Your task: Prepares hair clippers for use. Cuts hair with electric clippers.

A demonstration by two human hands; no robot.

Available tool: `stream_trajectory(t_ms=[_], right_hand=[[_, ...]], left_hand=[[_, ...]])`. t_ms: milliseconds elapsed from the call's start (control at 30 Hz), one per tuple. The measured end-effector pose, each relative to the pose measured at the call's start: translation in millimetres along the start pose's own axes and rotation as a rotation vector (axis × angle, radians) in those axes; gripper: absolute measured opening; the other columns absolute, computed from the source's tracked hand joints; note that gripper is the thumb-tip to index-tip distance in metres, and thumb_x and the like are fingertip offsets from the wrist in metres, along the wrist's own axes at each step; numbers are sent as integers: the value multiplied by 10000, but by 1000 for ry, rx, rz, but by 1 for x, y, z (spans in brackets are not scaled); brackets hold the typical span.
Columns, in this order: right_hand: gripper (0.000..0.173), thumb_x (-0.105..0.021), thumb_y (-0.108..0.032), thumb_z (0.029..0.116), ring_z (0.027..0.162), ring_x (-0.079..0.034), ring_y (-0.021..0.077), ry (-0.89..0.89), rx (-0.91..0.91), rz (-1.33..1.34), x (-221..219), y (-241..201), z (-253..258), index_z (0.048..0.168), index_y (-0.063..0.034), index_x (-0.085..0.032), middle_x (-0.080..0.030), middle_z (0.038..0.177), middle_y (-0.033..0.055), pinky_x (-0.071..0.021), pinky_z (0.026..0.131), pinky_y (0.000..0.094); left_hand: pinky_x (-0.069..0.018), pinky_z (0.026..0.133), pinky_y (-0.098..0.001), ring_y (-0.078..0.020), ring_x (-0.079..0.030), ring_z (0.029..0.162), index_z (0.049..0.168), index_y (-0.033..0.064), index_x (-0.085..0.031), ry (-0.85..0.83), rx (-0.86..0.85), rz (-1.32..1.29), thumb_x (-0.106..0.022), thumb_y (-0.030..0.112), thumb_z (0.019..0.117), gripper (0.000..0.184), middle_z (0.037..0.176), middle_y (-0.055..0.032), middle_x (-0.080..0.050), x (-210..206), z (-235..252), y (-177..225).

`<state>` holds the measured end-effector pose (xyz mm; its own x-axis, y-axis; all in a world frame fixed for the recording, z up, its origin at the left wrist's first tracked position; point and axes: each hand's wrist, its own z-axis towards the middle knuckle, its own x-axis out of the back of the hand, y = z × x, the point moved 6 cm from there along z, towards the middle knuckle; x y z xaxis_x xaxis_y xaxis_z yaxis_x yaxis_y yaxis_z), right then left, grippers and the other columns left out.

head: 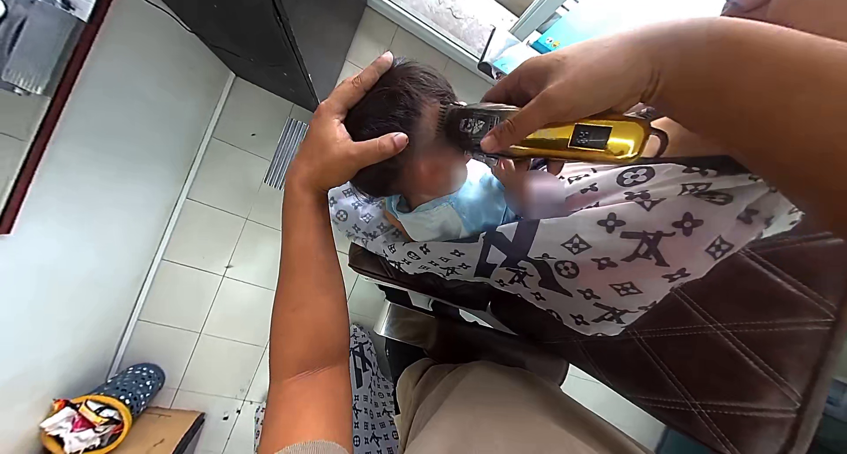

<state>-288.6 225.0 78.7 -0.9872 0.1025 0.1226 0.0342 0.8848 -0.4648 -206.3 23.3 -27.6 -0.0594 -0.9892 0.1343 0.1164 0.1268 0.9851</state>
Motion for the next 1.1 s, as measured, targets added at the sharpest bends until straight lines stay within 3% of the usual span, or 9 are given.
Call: stream_trajectory(t_ms=[233, 400, 567, 767, 867, 933, 967, 1033, 1100], right_hand=[[339, -648, -412, 988, 597, -696, 189, 152, -120, -162, -29, -16, -26, 1091, -88, -653, -720, 809, 88, -585, 513, 317], [384, -662, -411, 982, 644, -727, 278, 127, -141, -115, -45, -34, -28, 1150, -67, -635, -722, 863, 143, -627, 513, 461], [334, -661, -401, 988, 655, -741, 292, 52, -169, -123, -70, -39, -31, 1156, -112, -645, -741, 891, 135, -635, 517, 479], [372, -679, -441, 967, 537, -693, 214, -13, -237, -306, -97, -51, -37, 1060, -83, -643, -715, 752, 101, -602, 468, 361], [416, -709, -491, 925, 569, -692, 182, -4, -294, -391, -108, -58, -37, 1059, -100, -660, -716, 753, 66, -604, 528, 327], [416, -724, -486, 911, 566, -699, 222, -128, -260, -334, -110, -52, -21, 1040, -99, -645, -707, 736, 94, -625, 541, 385], [386, -724, -444, 933, 539, -689, 248, -341, -113, -199, -105, -36, 1, 1039, -84, -632, -695, 708, 124, -622, 521, 438], [518, -742, -451, 919, 462, -671, 170, -807, 274, 90, -99, 3, 51, 1220, -79, -542, -688, 673, 100, -583, 375, 408], [710, -743, -369, 946, 480, -666, 146, -723, 259, -43, -103, -15, 36, 1395, 2, -337, -663, 680, 110, -588, 411, 353]], left_hand=[[-433, 1168, -337, -122, -505, 1384, 1561, 79, -416, 18, -50, -49, -785, 432, 835, 887, 1536, -68, -500, -9, -17, 7], [-449, 1153, -330, -115, -522, 1365, 1559, 84, -420, 101, -71, -55, -769, 424, 852, 858, 1528, -69, -507, -4, -44, 15], [-476, 1130, -337, -126, -550, 1336, 1548, 44, -421, 153, -59, -107, -777, 383, 848, 856, 1504, -92, -529, -6, -84, 20], [-451, 1149, -370, -152, -511, 1377, 1564, 88, -415, 273, 25, -103, -773, 491, 827, 913, 1536, -99, -496, -27, -131, 24], [-474, 1125, -376, -159, -519, 1370, 1579, 89, -386, 370, 50, -134, -762, 508, 838, 930, 1561, -102, -462, -37, -156, 25], [-486, 1109, -386, -171, -515, 1369, 1589, 107, -373, 425, 49, -156, -772, 491, 834, 937, 1578, -96, -434, -45, -170, 24], [-491, 1104, -393, -175, -511, 1372, 1594, 124, -370, 451, 52, -160, -776, 493, 831, 939, 1586, -91, -422, -48, -176, 23], [-481, 1120, -403, -184, -490, 1397, 1593, 131, -372, 499, 55, -173, -792, 481, 823, 945, 1607, -89, -396, -55, -185, 20], [-469, 1133, -396, -179, -483, 1404, 1586, 113, -378, 546, 49, -181, -804, 469, 816, 949, 1606, -94, -396, -61, -191, 18]])
